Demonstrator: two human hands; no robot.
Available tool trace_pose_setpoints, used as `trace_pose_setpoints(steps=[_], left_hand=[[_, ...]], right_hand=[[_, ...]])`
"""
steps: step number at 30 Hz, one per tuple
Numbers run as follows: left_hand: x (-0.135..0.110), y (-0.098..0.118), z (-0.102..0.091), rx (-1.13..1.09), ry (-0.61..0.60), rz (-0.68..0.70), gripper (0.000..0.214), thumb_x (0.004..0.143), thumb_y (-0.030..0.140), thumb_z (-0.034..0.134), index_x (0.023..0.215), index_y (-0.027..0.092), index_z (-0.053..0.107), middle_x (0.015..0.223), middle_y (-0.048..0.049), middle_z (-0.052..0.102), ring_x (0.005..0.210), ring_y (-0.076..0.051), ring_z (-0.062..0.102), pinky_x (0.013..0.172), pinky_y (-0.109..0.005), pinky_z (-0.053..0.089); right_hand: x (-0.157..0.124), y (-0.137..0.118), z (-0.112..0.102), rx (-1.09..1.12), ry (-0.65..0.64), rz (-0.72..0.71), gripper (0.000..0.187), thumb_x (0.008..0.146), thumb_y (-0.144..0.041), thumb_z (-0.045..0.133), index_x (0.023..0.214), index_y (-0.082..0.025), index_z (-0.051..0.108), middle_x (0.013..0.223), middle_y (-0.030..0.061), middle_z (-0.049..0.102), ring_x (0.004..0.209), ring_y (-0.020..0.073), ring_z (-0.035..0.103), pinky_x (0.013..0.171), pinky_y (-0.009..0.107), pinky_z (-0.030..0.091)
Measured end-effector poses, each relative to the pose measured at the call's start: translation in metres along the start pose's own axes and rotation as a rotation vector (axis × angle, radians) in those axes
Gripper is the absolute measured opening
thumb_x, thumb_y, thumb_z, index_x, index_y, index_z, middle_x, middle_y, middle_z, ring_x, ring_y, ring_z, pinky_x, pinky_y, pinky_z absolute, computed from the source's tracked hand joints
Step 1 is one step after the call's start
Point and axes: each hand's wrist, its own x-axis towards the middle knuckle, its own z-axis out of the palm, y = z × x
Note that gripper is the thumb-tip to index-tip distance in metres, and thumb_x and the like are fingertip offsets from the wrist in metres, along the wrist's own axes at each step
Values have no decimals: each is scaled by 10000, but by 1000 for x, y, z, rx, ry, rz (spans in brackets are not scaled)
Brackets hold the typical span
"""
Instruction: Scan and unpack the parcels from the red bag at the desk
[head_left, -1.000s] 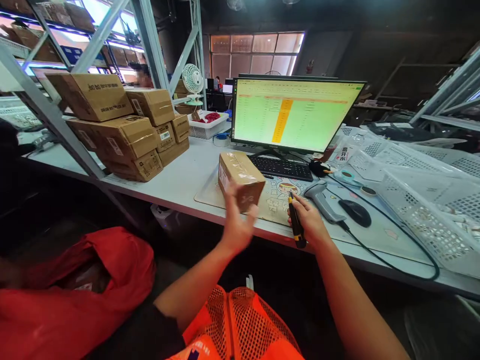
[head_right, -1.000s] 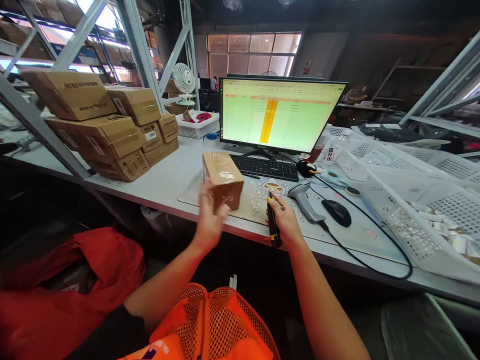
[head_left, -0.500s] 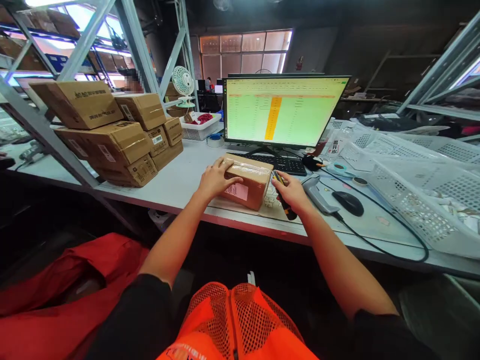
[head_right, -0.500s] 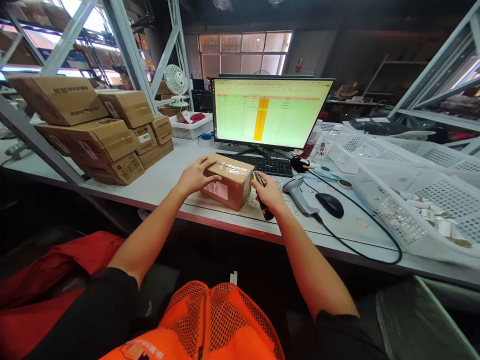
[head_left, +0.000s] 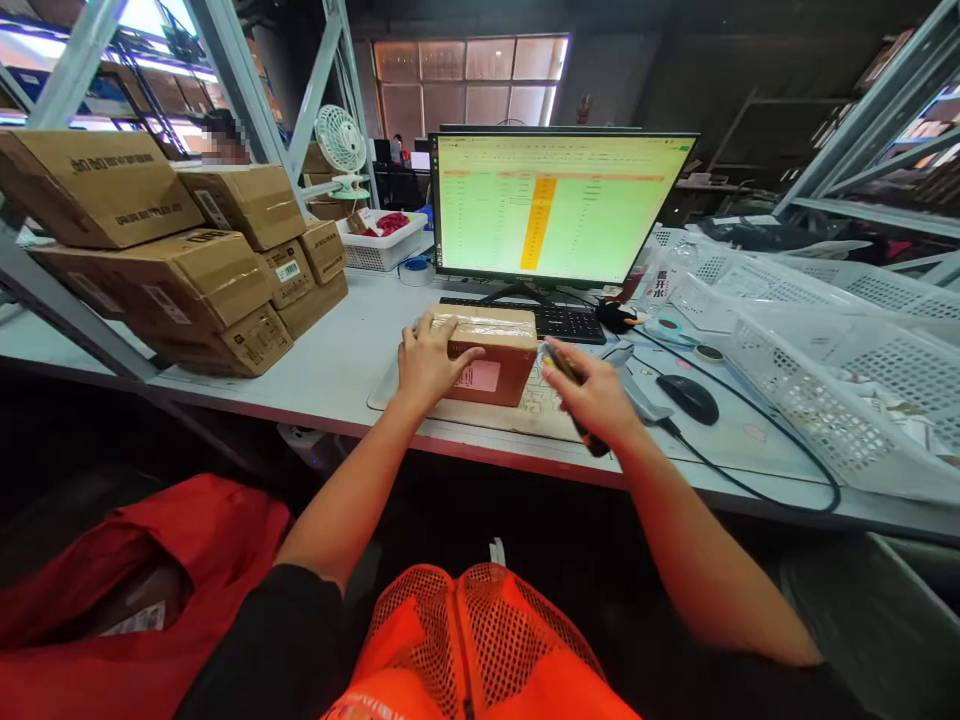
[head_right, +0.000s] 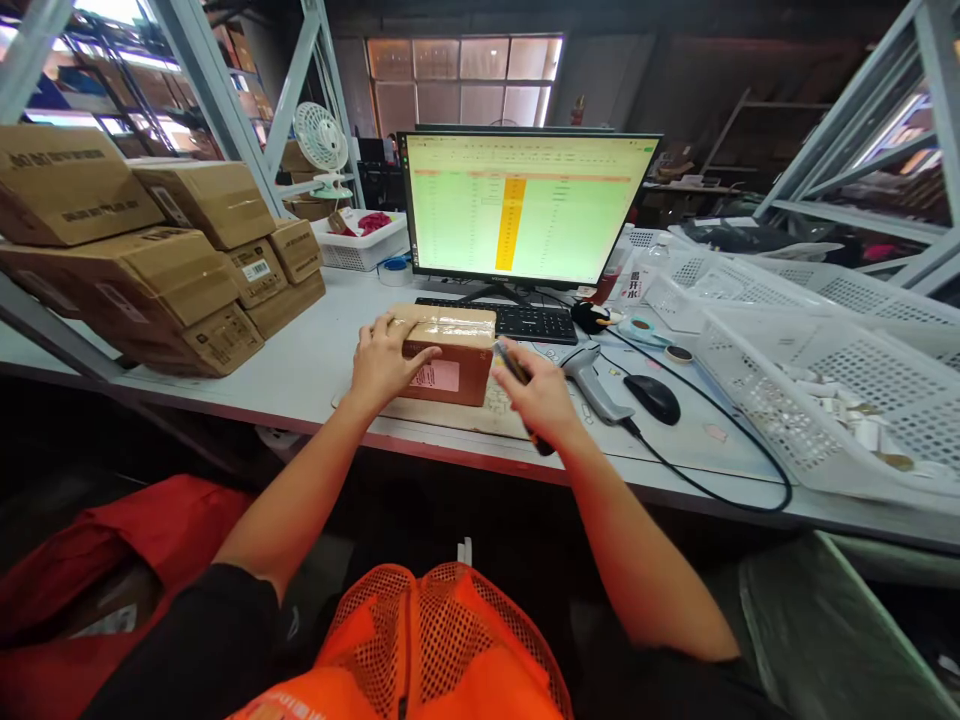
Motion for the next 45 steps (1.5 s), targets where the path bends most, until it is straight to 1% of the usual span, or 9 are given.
trace_pose_setpoints(steps=[2,4,8,15,21,26,29,32,45], left_hand=[[-2,-6,2,-45,29,55,689,881,655,706,1414,220,676,1567,-189,492,1416,-474,365,1227,-595,308],[-4,-9,4,-70,43,75,669,888,638,707,1408,218,676,1556,-178,511,1416,-460,359,1231,-577,311],[-4,-9,5,-78,39,49,645,884,644,709,1398,255,681,1550,-157,528,1376,-459,399,1145,-576,419],[-1,-5,4,-54,21,42,605,881,648,711,1363,283,700,1516,-147,553,1354,-459,400,1061,-568,488],[3,-1,2,-19,-7,28,625,893,656,690,1377,261,694,1520,-157,543,1322,-478,412,1020,-576,499],[1,-4,2,-61,7,44,629,887,682,680,1363,272,700,1511,-158,544,1341,-477,399,1036,-567,491],[-1,-6,2,-57,16,42,618,878,680,694,1354,286,700,1509,-148,546,1349,-471,396,1043,-560,490],[-2,-5,2,-45,9,42,620,876,671,704,1357,281,697,1507,-152,547,1353,-473,389,1040,-566,493],[-2,-7,-1,-94,-5,47,577,840,600,789,1332,306,721,1514,-122,555,1321,-456,426,1089,-575,467]], right_hand=[[29,10,-14,-16,49,101,552,911,-279,710,1451,-179,657,952,75,739,555,105,563,425,200,496],[56,18,-20,-23,10,152,525,912,-220,711,1430,-148,668,751,25,679,494,98,515,402,200,475],[81,23,-11,-15,-75,134,497,910,-186,709,1405,-141,686,598,-34,578,445,102,495,378,200,443],[59,20,-7,46,-70,71,537,905,-265,697,1435,-185,669,649,-32,590,473,101,490,407,208,462],[39,-1,-19,-104,-158,8,570,900,-306,724,1456,-199,664,729,9,671,484,101,528,413,203,448],[73,9,-29,-117,-40,100,513,888,-206,718,1396,-134,698,719,14,668,482,100,517,391,197,429],[96,16,-28,-65,-131,135,453,891,-180,716,1341,-132,728,661,-1,642,458,101,501,377,200,423],[101,14,-25,-65,-201,110,437,893,-182,721,1328,-144,737,587,-27,593,419,95,473,362,195,399],[53,12,-22,-63,-163,88,560,914,-284,713,1456,-158,652,621,-22,594,465,103,498,403,203,446]])
